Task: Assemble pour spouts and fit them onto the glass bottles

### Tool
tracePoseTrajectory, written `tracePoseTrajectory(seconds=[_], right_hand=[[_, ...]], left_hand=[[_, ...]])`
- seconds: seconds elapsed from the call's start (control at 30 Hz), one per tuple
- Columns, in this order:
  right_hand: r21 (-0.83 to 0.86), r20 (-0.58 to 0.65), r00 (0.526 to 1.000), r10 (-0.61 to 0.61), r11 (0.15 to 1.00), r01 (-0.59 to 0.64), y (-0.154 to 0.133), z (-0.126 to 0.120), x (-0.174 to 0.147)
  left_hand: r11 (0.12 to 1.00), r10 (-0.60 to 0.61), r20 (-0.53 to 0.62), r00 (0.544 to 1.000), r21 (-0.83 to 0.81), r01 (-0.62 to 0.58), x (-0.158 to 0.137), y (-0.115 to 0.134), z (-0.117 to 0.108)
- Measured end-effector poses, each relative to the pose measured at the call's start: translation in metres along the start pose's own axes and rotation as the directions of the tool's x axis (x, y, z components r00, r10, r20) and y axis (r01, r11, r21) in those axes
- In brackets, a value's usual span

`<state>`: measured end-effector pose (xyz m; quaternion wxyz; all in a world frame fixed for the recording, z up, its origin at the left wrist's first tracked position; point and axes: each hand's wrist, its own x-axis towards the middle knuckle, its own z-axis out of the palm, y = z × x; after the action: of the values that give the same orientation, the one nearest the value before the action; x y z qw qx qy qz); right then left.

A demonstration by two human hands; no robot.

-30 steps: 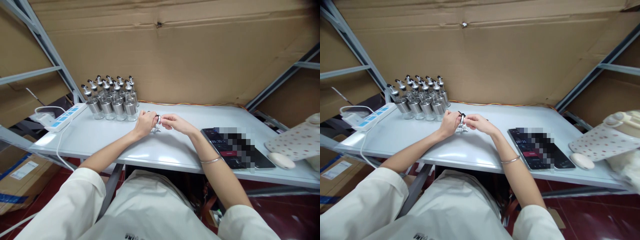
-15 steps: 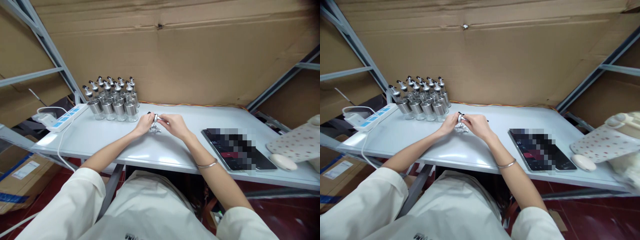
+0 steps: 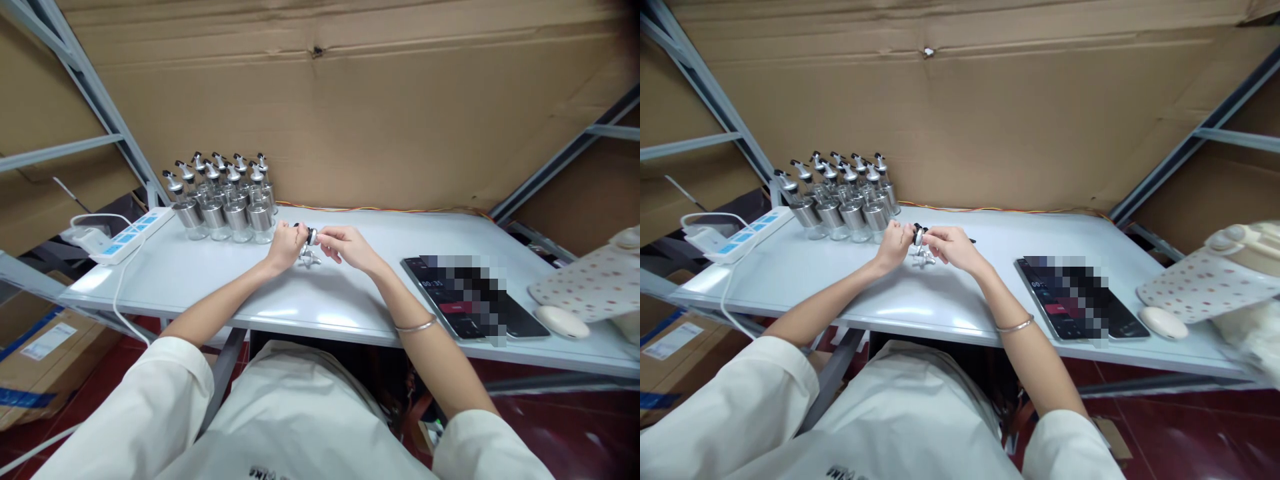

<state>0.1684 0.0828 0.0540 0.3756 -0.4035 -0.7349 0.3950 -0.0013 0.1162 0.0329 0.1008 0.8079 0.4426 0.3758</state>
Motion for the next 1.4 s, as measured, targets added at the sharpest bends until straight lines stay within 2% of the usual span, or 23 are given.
tracePoseTrajectory(seconds=[0.1, 0.23, 0.3, 0.43, 0.53, 0.6, 0.67, 0.73, 0.83, 0.9, 1.1, 1.17, 1.27, 1.33, 1.4], right_hand=[[0.188, 0.109, 0.993, 0.049, 0.980, -0.069, -0.002, -0.003, 0.000], [0.336, 0.261, 0.962, 0.074, 0.928, -0.163, -0.005, -0.006, -0.001], [0.378, 0.385, 0.919, 0.083, 0.894, -0.240, -0.005, -0.008, -0.002], [0.422, 0.614, 0.788, 0.039, 0.828, -0.370, -0.003, -0.012, -0.007], [0.437, 0.679, 0.734, -0.001, 0.804, -0.403, 0.000, -0.014, -0.009], [0.418, 0.698, 0.716, 0.000, 0.812, -0.407, 0.002, -0.015, -0.010], [0.387, 0.696, 0.718, 0.007, 0.838, -0.384, 0.002, -0.016, -0.011], [0.344, 0.661, 0.750, 0.017, 0.881, -0.324, 0.000, -0.015, -0.010], [0.248, 0.538, 0.843, 0.020, 0.952, -0.181, -0.004, -0.014, -0.008], [0.169, 0.455, 0.890, 0.013, 0.980, -0.101, -0.005, -0.013, -0.006], [-0.108, 0.139, 0.990, -0.024, 0.993, 0.039, -0.006, -0.010, -0.003], [-0.235, 0.034, 0.996, -0.088, 0.967, 0.093, -0.006, -0.008, -0.003], [-0.452, -0.096, 0.975, -0.202, 0.881, 0.138, -0.003, -0.008, -0.002], [-0.562, -0.176, 0.951, -0.253, 0.819, 0.113, 0.004, -0.015, -0.001], [-0.604, -0.254, 0.926, -0.279, 0.794, 0.074, 0.010, -0.025, 0.000]], left_hand=[[0.988, 0.124, -0.022, 0.992, 0.095, -0.121, -0.004, 0.000, -0.002], [0.932, 0.305, -0.063, 0.950, 0.225, -0.284, -0.007, -0.002, -0.006], [0.892, 0.388, -0.056, 0.920, 0.276, -0.359, -0.008, -0.005, -0.009], [0.801, 0.551, 0.018, 0.834, 0.268, -0.535, -0.010, -0.012, -0.014], [0.777, 0.584, 0.059, 0.809, 0.246, -0.579, -0.012, -0.017, -0.014], [0.779, 0.564, 0.088, 0.821, 0.275, -0.564, -0.012, -0.018, -0.012], [0.786, 0.541, 0.088, 0.837, 0.303, -0.539, -0.012, -0.017, -0.010], [0.801, 0.525, 0.044, 0.850, 0.313, -0.511, -0.011, -0.015, -0.010], [0.840, 0.480, -0.039, 0.876, 0.310, -0.446, -0.008, -0.010, -0.011], [0.866, 0.432, -0.049, 0.901, 0.302, -0.399, -0.006, -0.007, -0.011], [0.946, 0.218, -0.044, 0.975, 0.254, -0.201, -0.001, -0.004, -0.007], [0.969, 0.154, -0.077, 0.985, 0.209, -0.135, 0.001, -0.003, -0.006], [0.994, 0.041, -0.112, 0.993, 0.104, -0.030, 0.006, -0.004, -0.010], [0.999, -0.023, -0.139, 0.990, 0.020, 0.026, 0.010, -0.008, -0.018], [0.999, -0.043, -0.182, 0.982, -0.037, 0.037, 0.016, -0.013, -0.027]])
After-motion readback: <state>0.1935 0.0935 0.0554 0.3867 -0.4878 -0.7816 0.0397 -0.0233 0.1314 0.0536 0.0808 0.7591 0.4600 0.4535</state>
